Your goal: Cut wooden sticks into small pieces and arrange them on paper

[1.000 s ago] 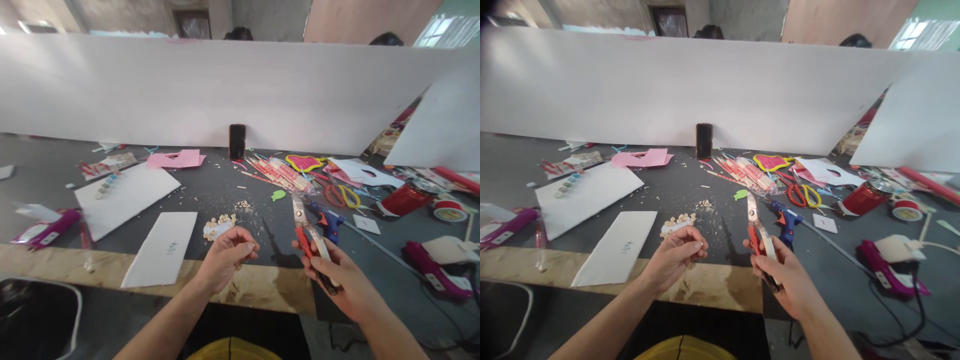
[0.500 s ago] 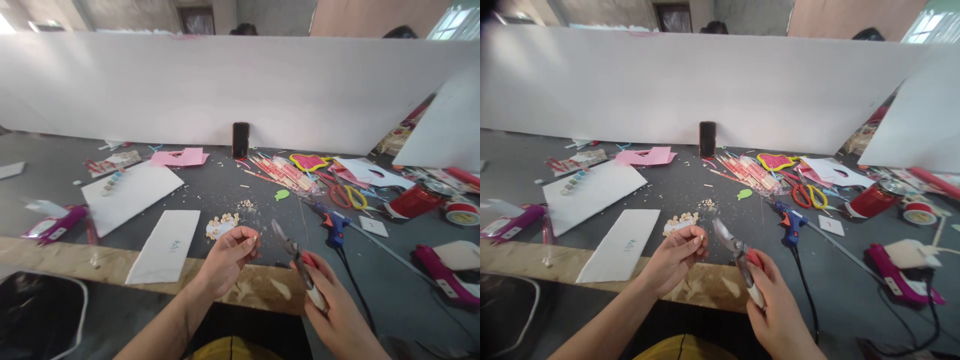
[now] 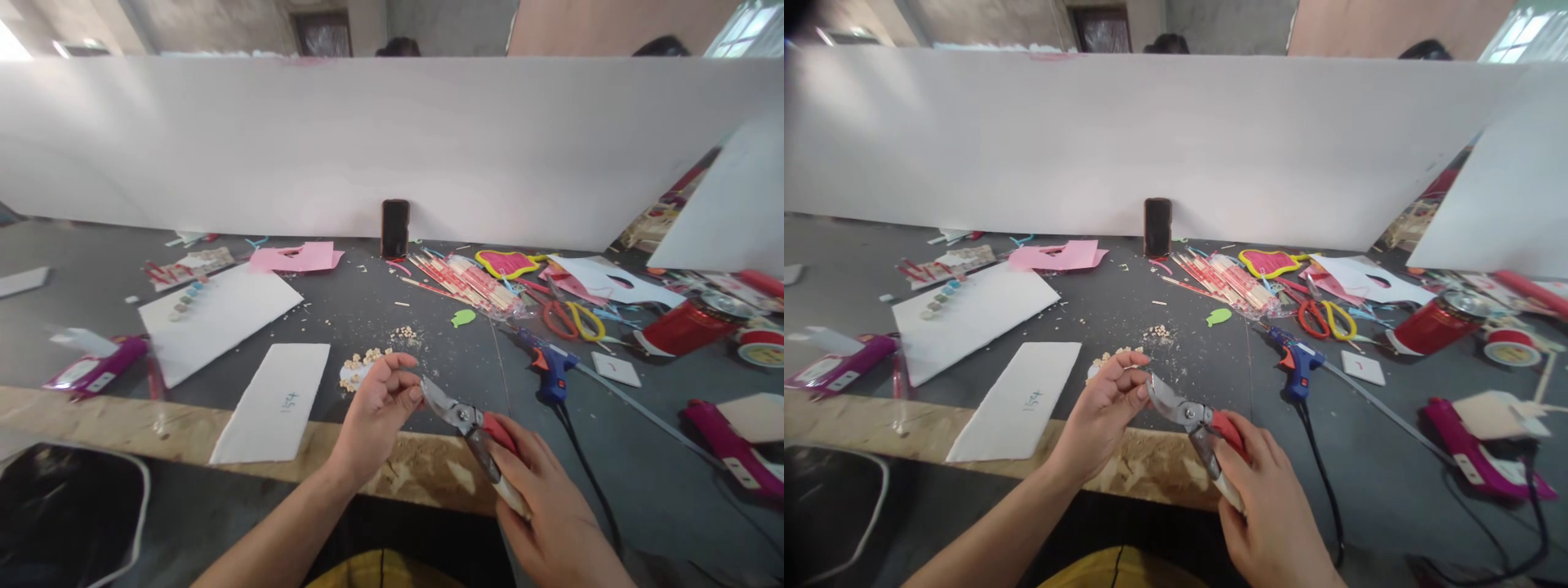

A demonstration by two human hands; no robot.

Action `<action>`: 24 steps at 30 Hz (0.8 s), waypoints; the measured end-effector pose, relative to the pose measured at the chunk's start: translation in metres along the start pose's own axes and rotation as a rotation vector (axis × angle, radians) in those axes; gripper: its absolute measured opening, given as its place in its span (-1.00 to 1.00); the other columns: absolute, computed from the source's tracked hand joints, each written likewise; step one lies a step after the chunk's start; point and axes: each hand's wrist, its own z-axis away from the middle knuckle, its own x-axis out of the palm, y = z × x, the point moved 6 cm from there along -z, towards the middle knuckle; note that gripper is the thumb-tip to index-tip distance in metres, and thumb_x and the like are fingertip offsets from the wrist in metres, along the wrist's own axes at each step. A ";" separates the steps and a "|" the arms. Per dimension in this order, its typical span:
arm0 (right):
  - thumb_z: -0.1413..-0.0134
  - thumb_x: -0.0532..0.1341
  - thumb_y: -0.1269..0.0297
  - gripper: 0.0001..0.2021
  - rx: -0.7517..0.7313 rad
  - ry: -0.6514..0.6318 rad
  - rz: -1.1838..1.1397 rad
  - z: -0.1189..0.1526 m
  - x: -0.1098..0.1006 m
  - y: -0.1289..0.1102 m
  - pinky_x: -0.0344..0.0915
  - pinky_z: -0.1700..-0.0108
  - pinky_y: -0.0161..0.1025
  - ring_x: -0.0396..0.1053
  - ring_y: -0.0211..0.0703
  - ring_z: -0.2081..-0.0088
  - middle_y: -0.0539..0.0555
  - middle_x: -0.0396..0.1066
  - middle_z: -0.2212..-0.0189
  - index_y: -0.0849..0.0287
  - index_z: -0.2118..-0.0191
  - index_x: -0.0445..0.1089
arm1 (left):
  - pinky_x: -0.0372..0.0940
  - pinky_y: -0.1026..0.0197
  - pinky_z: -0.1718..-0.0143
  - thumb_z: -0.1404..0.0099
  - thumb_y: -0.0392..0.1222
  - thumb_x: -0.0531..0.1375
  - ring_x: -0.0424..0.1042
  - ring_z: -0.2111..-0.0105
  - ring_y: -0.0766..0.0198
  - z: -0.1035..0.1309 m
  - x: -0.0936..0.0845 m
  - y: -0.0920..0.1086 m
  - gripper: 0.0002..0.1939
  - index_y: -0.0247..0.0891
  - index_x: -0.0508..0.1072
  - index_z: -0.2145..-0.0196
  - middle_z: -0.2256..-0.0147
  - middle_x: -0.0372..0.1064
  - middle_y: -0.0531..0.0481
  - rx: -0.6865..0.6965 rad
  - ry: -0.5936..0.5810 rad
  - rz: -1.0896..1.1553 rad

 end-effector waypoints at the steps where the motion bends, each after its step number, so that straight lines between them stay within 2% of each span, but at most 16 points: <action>1: 0.24 0.11 0.48 -0.41 0.004 -0.002 0.004 0.000 0.000 0.001 0.25 0.01 -0.02 0.18 0.07 -0.06 0.10 0.13 -0.11 -0.03 -0.03 0.22 | 0.20 0.29 0.29 -0.23 -0.25 0.16 0.32 0.41 0.35 0.000 0.000 0.000 -0.76 -0.22 0.21 0.15 0.44 0.32 0.07 0.005 -0.004 -0.021; 11: 0.14 0.08 0.49 -0.55 -0.035 -0.024 0.099 -0.003 -0.002 -0.001 0.27 0.05 -0.08 0.21 -0.01 -0.02 0.16 0.16 -0.08 0.09 0.04 0.28 | 0.19 0.28 0.30 -0.25 -0.27 0.10 0.31 0.41 0.35 -0.002 -0.002 0.004 -0.75 -0.24 0.15 0.12 0.43 0.32 0.06 0.000 -0.047 -0.157; 18: 0.19 0.08 0.50 -0.49 -0.058 -0.029 0.122 -0.001 -0.004 0.000 0.30 0.06 -0.08 0.22 0.00 -0.02 0.17 0.14 -0.11 0.09 0.01 0.27 | 0.18 0.28 0.32 -0.23 -0.30 0.11 0.29 0.42 0.36 -0.006 -0.003 0.004 -0.72 -0.25 0.13 0.12 0.44 0.29 0.07 -0.044 -0.110 -0.206; 24: 0.15 0.06 0.50 -0.49 -0.061 -0.027 0.178 0.001 0.001 0.006 0.29 0.02 -0.13 0.19 -0.03 -0.07 0.14 0.13 -0.12 0.07 -0.02 0.23 | 0.17 0.30 0.34 -0.24 -0.31 0.10 0.27 0.43 0.37 -0.006 -0.004 0.001 -0.72 -0.25 0.13 0.10 0.44 0.28 0.07 -0.051 -0.183 -0.190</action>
